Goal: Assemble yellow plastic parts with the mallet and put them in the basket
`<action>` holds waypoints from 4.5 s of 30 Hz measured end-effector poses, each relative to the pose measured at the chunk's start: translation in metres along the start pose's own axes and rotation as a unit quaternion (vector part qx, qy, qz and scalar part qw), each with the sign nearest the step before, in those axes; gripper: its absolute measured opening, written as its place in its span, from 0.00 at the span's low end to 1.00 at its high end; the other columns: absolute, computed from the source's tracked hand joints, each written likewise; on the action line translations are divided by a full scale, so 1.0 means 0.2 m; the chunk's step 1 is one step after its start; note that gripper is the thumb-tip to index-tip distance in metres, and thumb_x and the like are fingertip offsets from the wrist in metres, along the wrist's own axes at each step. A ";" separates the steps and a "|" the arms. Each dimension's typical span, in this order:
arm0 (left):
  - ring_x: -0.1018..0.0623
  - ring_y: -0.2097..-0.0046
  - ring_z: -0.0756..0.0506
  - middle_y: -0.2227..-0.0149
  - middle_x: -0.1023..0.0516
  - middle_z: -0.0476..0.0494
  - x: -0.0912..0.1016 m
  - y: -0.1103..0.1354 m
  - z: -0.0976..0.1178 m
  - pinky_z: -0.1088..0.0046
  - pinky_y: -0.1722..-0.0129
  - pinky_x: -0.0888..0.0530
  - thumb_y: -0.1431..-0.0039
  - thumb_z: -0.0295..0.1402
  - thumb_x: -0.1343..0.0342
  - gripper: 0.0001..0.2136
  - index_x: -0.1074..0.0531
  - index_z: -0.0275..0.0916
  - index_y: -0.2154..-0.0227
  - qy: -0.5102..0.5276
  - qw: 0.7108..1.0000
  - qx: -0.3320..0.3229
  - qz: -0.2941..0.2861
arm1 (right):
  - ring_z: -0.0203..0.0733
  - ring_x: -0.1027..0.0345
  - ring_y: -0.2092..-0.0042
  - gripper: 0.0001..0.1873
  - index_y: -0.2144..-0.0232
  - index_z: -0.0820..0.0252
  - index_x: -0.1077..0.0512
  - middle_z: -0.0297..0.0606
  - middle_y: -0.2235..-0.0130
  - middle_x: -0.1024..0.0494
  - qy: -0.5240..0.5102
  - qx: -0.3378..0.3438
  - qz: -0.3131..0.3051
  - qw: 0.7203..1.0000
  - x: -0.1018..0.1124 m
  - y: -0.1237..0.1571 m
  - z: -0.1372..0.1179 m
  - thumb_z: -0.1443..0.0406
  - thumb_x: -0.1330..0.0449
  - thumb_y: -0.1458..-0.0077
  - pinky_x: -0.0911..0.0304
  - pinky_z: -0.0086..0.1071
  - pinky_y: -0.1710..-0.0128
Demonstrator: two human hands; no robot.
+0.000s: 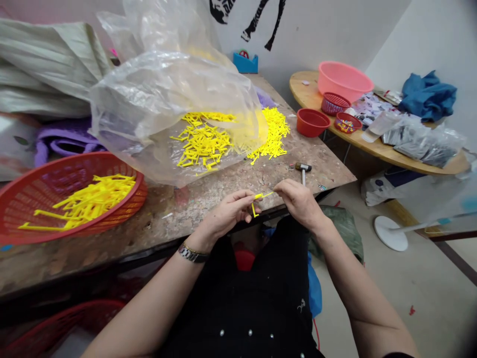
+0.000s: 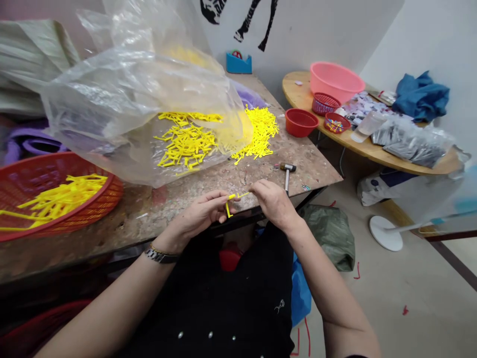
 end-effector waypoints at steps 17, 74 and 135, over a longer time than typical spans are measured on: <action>0.25 0.76 0.52 0.73 0.23 0.47 -0.05 0.00 -0.02 0.77 0.75 0.29 0.40 0.44 0.43 0.14 0.27 0.36 0.70 -0.234 0.971 -0.049 -0.016 | 0.56 0.28 0.50 0.27 0.40 0.58 0.33 0.49 0.51 0.22 0.181 -0.335 0.010 0.925 0.11 0.40 0.14 0.53 0.43 0.37 0.33 0.42 0.55; 0.22 0.72 0.50 0.68 0.23 0.46 -0.22 0.03 -0.14 0.77 0.70 0.24 0.35 0.39 0.47 0.11 0.26 0.36 0.66 -0.238 0.967 -0.094 0.010 | 0.37 0.29 0.66 0.08 0.64 0.57 0.27 0.34 0.67 0.21 -0.230 -0.309 0.251 0.888 -0.12 0.44 0.05 0.60 0.44 0.39 0.34 0.31 0.63; 0.24 0.71 0.50 0.72 0.27 0.49 -0.29 0.06 -0.15 0.78 0.72 0.23 0.34 0.37 0.51 0.11 0.28 0.38 0.66 -0.365 0.919 -0.149 0.015 | 0.42 0.23 0.55 0.13 0.54 0.58 0.25 0.42 0.57 0.18 -0.073 -0.209 0.214 0.951 -0.16 0.51 -0.10 0.67 0.48 0.35 0.28 0.37 0.52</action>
Point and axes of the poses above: each hand's wrist, its own y-axis away from the middle knuckle, its own x-axis out of the back of the hand, z = x × y, the point moved 6 cm from there along -y, towards the middle knuckle
